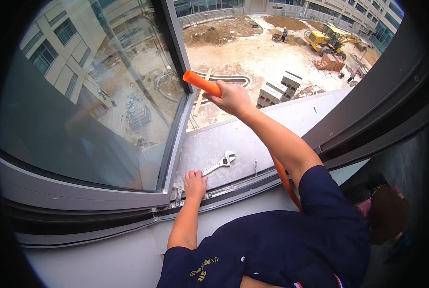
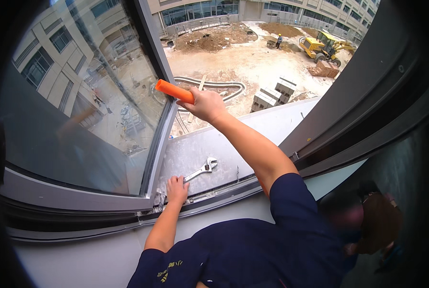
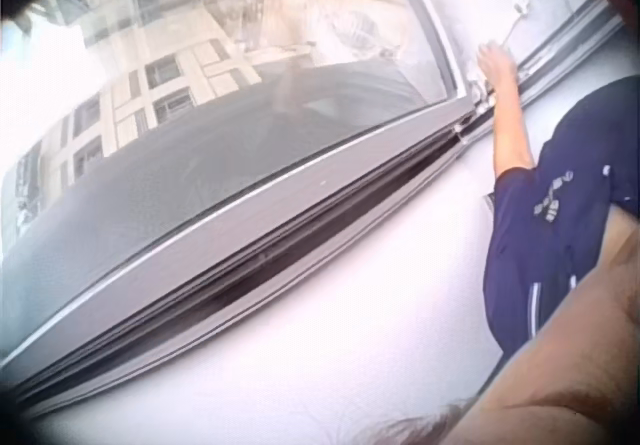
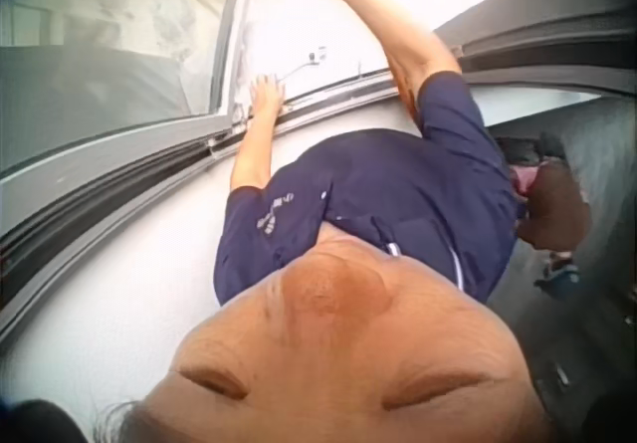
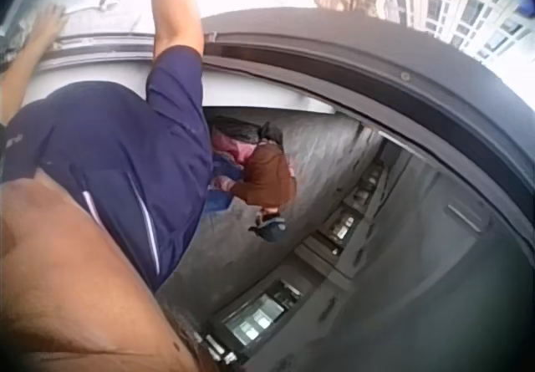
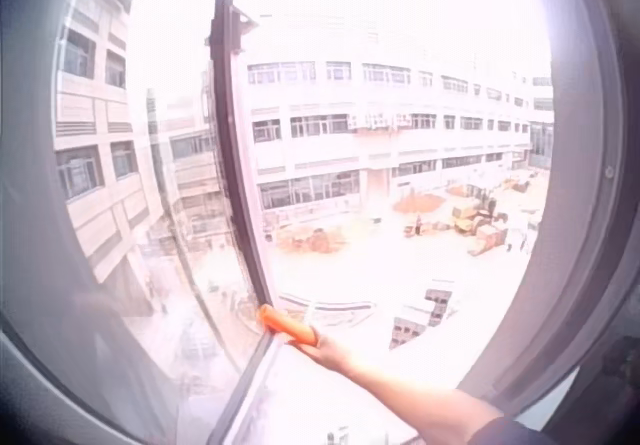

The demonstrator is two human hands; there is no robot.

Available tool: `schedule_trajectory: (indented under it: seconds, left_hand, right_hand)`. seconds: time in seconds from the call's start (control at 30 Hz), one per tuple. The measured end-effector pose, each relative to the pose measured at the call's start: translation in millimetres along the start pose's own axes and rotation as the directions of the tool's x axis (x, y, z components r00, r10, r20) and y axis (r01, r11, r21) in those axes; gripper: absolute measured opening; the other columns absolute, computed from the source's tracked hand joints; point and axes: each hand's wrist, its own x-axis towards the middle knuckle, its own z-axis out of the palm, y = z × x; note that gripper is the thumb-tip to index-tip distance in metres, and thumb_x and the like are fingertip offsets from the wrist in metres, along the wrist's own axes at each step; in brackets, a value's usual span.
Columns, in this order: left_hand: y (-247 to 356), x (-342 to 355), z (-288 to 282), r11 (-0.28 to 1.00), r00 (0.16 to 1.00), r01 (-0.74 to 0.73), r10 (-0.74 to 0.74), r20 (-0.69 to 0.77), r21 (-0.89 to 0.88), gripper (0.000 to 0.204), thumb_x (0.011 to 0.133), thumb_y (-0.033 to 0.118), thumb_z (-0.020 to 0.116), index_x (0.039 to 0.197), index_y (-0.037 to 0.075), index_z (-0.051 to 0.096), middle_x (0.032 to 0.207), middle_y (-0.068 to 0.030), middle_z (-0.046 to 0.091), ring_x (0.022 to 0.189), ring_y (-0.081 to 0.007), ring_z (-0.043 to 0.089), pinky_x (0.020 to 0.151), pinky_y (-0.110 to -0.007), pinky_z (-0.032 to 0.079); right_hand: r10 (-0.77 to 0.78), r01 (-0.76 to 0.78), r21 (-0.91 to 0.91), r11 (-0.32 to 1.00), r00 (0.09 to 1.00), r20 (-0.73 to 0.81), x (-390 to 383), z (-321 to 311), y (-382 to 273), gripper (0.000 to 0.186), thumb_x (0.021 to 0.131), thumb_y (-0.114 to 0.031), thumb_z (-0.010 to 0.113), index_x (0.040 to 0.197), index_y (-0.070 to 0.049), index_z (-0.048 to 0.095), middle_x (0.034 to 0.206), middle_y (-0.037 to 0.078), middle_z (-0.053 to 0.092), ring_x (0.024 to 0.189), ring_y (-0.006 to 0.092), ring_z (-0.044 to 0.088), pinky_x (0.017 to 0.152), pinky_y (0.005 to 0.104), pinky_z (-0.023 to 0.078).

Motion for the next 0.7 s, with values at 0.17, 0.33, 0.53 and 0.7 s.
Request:
schedule_trajectory:
  seconds: [0.17,0.33,0.53,0.7]
  left_hand:
    - [7,6,-8,1.000,1.000,-0.001,0.002,-0.028,0.005,0.031,0.083,0.027,0.070,0.109,0.014,0.062,0.107,-0.0069,0.054,0.106,-0.0272,0.049,0.093,-0.043,0.038]
    - [7,9,-8,1.000,1.000,0.020,-0.020,-0.001,0.015,0.029,0.083,0.028,0.070,0.108,0.015,0.062,0.105,-0.0047,0.056,0.107,-0.0256,0.050,0.094,-0.043,0.037]
    - [7,9,-7,0.999,0.999,0.036,-0.036,0.036,0.016,0.028,0.081,0.029,0.071,0.105,0.017,0.062,0.104,-0.0038,0.055,0.106,-0.0249,0.051,0.093,-0.042,0.037]
    - [9,10,-12,1.000,0.998,0.030,-0.029,0.060,-0.004,0.030,0.081,0.030,0.072,0.105,0.016,0.061,0.103,-0.0038,0.056,0.106,-0.0252,0.050,0.093,-0.042,0.037]
  right_hand:
    - [0.161,-0.152,-0.075,0.985,0.978,0.135,8,48,52,0.057,0.085,-0.065,0.058,0.097,-0.009,0.060,0.078,0.016,0.069,0.075,0.0371,0.068,0.067,0.0475,0.053]
    - [0.229,-0.218,-0.083,0.972,0.959,0.169,-4,99,95,0.059,0.088,-0.063,0.055,0.105,-0.007,0.054,0.076,0.020,0.068,0.073,0.0402,0.067,0.066,0.0505,0.053]
    - [0.301,-0.265,-0.151,0.952,0.896,0.325,-14,134,105,0.056,0.090,-0.059,0.056,0.107,-0.006,0.052,0.082,0.021,0.068,0.079,0.0411,0.067,0.072,0.0499,0.052]
    - [0.377,-0.309,-0.220,0.925,0.816,0.439,-24,156,112,0.048,0.090,-0.050,0.059,0.110,-0.007,0.052,0.089,0.018,0.069,0.085,0.0369,0.068,0.075,0.0485,0.053]
